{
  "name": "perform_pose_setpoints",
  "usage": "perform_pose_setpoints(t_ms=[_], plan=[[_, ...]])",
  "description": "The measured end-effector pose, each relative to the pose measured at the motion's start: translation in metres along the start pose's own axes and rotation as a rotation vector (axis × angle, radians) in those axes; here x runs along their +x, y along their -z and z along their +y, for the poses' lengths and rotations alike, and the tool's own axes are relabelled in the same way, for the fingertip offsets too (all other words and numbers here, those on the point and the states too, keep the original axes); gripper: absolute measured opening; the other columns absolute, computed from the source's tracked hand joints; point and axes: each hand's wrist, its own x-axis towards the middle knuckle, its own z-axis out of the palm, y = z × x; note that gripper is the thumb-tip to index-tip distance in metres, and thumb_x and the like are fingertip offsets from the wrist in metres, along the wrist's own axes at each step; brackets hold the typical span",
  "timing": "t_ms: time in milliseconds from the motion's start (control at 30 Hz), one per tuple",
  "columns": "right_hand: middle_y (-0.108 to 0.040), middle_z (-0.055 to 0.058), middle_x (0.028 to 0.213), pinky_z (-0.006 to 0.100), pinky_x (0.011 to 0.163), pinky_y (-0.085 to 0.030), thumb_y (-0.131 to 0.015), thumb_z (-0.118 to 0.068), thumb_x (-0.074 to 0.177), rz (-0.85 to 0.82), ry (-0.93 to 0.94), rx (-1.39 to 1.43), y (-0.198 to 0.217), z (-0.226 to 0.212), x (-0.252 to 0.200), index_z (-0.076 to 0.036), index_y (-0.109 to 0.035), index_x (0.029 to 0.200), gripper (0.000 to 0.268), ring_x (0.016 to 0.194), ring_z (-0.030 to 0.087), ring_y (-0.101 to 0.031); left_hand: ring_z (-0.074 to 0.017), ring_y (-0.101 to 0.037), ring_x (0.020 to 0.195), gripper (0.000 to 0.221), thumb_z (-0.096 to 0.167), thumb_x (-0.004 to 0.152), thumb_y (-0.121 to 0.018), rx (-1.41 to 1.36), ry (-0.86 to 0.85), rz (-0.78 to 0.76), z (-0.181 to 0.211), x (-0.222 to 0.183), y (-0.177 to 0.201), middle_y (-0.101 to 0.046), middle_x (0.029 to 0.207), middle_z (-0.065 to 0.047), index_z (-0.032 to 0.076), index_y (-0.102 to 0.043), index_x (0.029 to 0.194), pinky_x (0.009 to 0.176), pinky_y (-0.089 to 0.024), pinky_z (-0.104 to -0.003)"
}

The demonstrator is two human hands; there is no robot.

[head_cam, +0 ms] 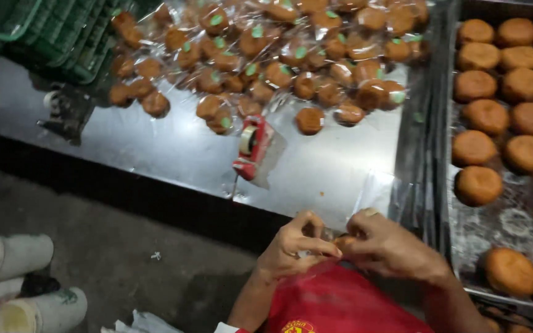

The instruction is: The person packages buns by hand, picking them from a tray and placing them into plastic bags. They seal each bag using a tape dispenser and stack the packaged buns on a metal table.

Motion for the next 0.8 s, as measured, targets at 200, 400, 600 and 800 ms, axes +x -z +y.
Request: perform_pose_setpoints(t_ms=[200, 400, 600, 800], plan=[[-0.064, 0.01, 0.106, 0.034, 0.078, -0.061, -0.072, 0.004, 0.081, 0.272, -0.208, 0.498, -0.017, 0.014, 0.042, -0.003, -0.066, 0.113, 0.034, 0.095, 0.023, -0.068, -0.0137, -0.056, 0.09, 0.023, 0.003, 0.078, -0.085, -0.12, 0.078, 0.058, -0.018, -0.026, 0.05, -0.049, 0.098, -0.001, 0.013, -0.078, 0.098, 0.081, -0.049, -0.028], [-0.058, 0.011, 0.128, 0.034, 0.089, -0.057, -0.07, 0.007, 0.089, 0.935, -0.259, 0.848, -0.048, 0.055, 0.032, -0.006, -0.056, 0.13, 0.046, 0.113, 0.022, -0.062, -0.0127, -0.051, 0.097, 0.017, 0.002, 0.08, -0.086, -0.425, 0.087, 0.101, -0.046, -0.034, 0.073, -0.048, 0.1, 0.0, 0.007, -0.078, 0.094, 0.088, -0.044, -0.027], [-0.055, 0.011, 0.13, 0.037, 0.093, -0.053, -0.07, -0.008, 0.102, 1.483, -0.742, -0.113, -0.016, 0.094, -0.101, -0.002, -0.052, 0.138, 0.041, 0.112, 0.022, -0.058, -0.0137, -0.05, 0.097, 0.017, -0.001, 0.078, -0.085, -0.541, 0.092, 0.079, -0.062, -0.023, 0.076, -0.05, 0.099, -0.001, 0.007, -0.078, 0.092, 0.089, -0.042, -0.028], [-0.058, 0.013, 0.141, 0.041, 0.117, -0.044, -0.072, -0.041, 0.101, 1.303, -0.045, 0.497, -0.069, 0.039, -0.058, -0.002, -0.052, 0.143, 0.06, 0.131, 0.026, -0.057, -0.0141, -0.049, 0.094, 0.018, -0.003, 0.078, -0.084, -0.512, 0.086, -0.108, -0.072, 0.017, 0.058, -0.047, 0.098, 0.0, 0.008, -0.078, 0.092, 0.087, -0.043, -0.029]])
